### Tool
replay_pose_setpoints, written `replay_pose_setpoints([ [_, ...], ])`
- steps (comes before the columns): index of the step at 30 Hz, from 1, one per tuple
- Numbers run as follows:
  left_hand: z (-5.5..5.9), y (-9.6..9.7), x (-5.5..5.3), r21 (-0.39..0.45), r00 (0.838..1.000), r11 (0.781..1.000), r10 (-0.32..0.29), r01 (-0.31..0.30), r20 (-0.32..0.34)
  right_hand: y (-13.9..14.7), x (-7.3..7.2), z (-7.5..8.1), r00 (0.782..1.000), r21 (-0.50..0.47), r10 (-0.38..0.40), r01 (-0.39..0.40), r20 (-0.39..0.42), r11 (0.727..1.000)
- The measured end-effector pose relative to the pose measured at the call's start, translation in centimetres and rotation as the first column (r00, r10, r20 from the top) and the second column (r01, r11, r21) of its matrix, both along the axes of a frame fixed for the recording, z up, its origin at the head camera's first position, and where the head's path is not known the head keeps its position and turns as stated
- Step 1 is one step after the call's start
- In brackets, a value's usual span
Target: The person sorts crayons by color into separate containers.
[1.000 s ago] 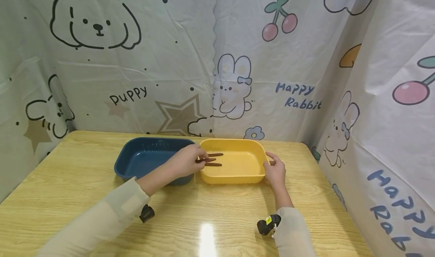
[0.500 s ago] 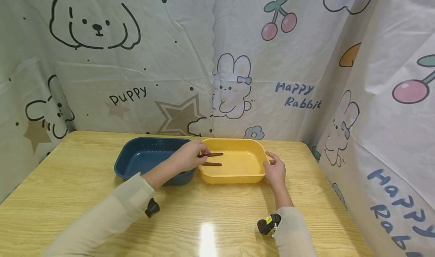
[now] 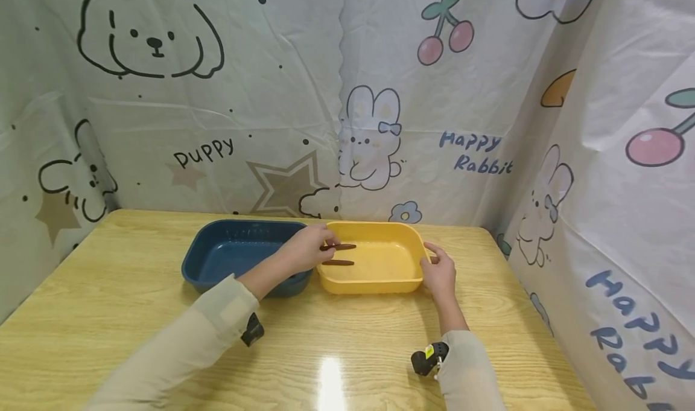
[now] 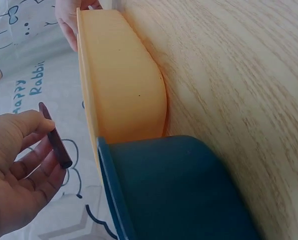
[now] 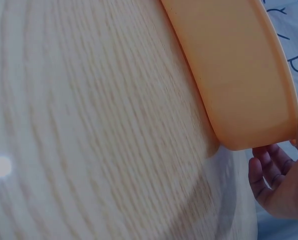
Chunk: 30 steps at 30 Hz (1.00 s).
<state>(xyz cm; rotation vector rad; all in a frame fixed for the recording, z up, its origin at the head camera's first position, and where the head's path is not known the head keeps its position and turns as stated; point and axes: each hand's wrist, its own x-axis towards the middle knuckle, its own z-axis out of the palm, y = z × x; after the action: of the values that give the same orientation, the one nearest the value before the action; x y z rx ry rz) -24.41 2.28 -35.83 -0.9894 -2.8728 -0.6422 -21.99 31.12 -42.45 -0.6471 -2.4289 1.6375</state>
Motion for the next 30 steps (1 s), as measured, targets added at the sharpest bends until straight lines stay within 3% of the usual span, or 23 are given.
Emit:
replay_pose_setpoints([
  [15,-0.9,1.0,-1.3,0.030,1.000,0.999,0.023,-0.024,0.020,0.0,0.0,0.1,1.000,-0.014,0.002,-0.002,-0.003,1.000],
  [30,-1.5,1.6,-2.0,-0.035,0.999,0.998,0.045,-0.045,0.008,0.2,-0.1,-0.2,1.000,-0.035,-0.002,0.002,0.006,0.999],
])
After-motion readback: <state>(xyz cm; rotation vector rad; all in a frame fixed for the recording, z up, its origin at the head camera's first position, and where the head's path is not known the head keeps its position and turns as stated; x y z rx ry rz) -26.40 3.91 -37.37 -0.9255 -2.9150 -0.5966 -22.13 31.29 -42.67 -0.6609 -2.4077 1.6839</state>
